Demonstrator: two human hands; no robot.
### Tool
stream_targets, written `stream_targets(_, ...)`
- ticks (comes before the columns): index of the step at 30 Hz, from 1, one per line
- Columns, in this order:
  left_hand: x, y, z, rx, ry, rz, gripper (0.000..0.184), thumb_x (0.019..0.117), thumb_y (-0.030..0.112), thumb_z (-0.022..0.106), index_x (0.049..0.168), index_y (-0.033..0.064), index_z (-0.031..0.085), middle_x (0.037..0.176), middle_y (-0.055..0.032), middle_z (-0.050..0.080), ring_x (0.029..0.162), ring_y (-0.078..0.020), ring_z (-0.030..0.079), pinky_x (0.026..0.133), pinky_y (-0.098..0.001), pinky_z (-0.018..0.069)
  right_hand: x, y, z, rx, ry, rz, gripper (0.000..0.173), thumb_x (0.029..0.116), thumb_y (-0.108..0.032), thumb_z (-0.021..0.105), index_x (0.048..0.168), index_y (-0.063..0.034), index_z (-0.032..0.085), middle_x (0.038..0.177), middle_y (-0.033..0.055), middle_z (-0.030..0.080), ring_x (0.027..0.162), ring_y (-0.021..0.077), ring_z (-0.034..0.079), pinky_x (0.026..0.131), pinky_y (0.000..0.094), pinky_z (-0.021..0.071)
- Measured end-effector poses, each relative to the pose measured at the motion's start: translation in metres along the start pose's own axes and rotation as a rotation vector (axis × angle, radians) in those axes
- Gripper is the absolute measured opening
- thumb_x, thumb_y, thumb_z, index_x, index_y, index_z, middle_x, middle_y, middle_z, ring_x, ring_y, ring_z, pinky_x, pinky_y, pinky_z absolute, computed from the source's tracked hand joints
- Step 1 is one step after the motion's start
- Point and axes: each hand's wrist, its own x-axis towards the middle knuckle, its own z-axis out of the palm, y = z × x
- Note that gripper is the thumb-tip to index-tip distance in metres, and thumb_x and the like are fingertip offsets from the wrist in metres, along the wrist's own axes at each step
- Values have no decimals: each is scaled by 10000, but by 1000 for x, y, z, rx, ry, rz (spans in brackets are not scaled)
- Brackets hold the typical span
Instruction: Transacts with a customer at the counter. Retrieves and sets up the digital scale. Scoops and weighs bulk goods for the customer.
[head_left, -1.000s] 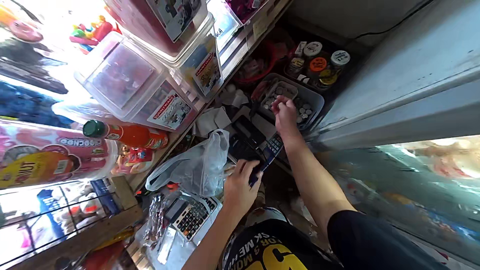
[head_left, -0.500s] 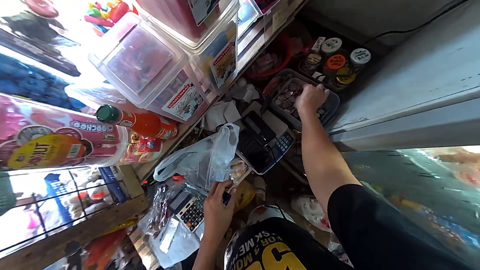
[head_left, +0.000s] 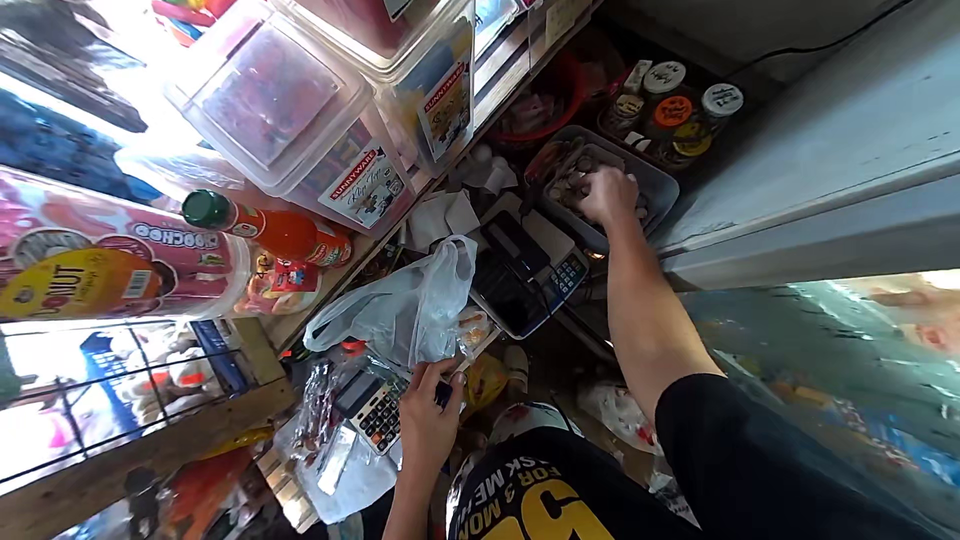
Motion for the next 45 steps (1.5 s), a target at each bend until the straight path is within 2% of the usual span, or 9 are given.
stream_targets(17,-6,-3,0,-19,14,-15,240,955,260,642,1096,109,763,1002,-12,710,858,-27,666,755,-184,557,1,-2,-8,-35,-106,3,248,886,-294,799,1063,-121,785,1141,201,720,1161,435,623,1024,668,394)
stream_targets(20,12,8,1,-92,-69,27,239,978,250,624,1115,102,753,1010,-17,717,886,-45,673,782,-212,566,-10,7,-13,271,19,35,301,892,-283,807,1076,-47,768,1160,255,694,1158,464,614,995,689,421)
stream_targets(23,58,36,7,-159,-222,107,259,1030,213,540,1119,103,756,1041,-35,721,904,-87,674,811,-280,567,-27,15,-10,754,277,38,379,972,-266,690,1183,45,641,1177,228,622,1082,313,589,965,490,475)
stream_targets(27,153,96,47,74,-413,187,230,997,65,595,1133,131,768,1144,-96,715,1115,-312,650,912,-539,536,-51,4,0,1424,391,78,151,1057,-150,517,1170,-91,436,947,-40,482,735,11,501,711,195,474)
stream_targets(31,246,133,126,286,-440,303,247,955,30,625,1160,93,748,1189,-149,694,1183,-390,617,890,-581,539,-51,0,5,1923,452,292,138,1065,-124,372,1028,-169,497,781,-57,550,659,68,584,658,240,541)
stream_targets(34,291,152,176,447,-433,371,282,950,-18,595,1170,83,740,1218,-141,694,1194,-395,610,868,-558,547,-39,1,-3,1211,430,369,274,1079,-230,438,1023,-44,630,832,11,562,727,90,562,709,254,492)
stream_targets(35,301,160,186,503,-444,392,290,958,-29,579,1181,76,732,1241,-145,686,1196,-397,608,865,-555,545,-34,5,-7,884,375,317,319,1065,-243,503,1107,1,705,1048,129,673,967,224,641,895,416,515)
stream_targets(37,311,175,202,576,-482,419,270,971,-27,561,1168,57,726,1237,-152,685,1193,-388,614,875,-543,546,-20,7,-9,417,271,260,266,1009,-242,621,1148,-57,754,1242,222,644,1178,403,603,966,612,478)
stream_targets(45,324,173,225,520,-487,386,273,986,-25,532,1173,57,713,1111,-186,717,1094,-387,676,853,-540,556,6,-4,-1,66,192,305,281,856,-133,756,1107,-7,749,1361,222,579,1284,407,541,917,602,511)
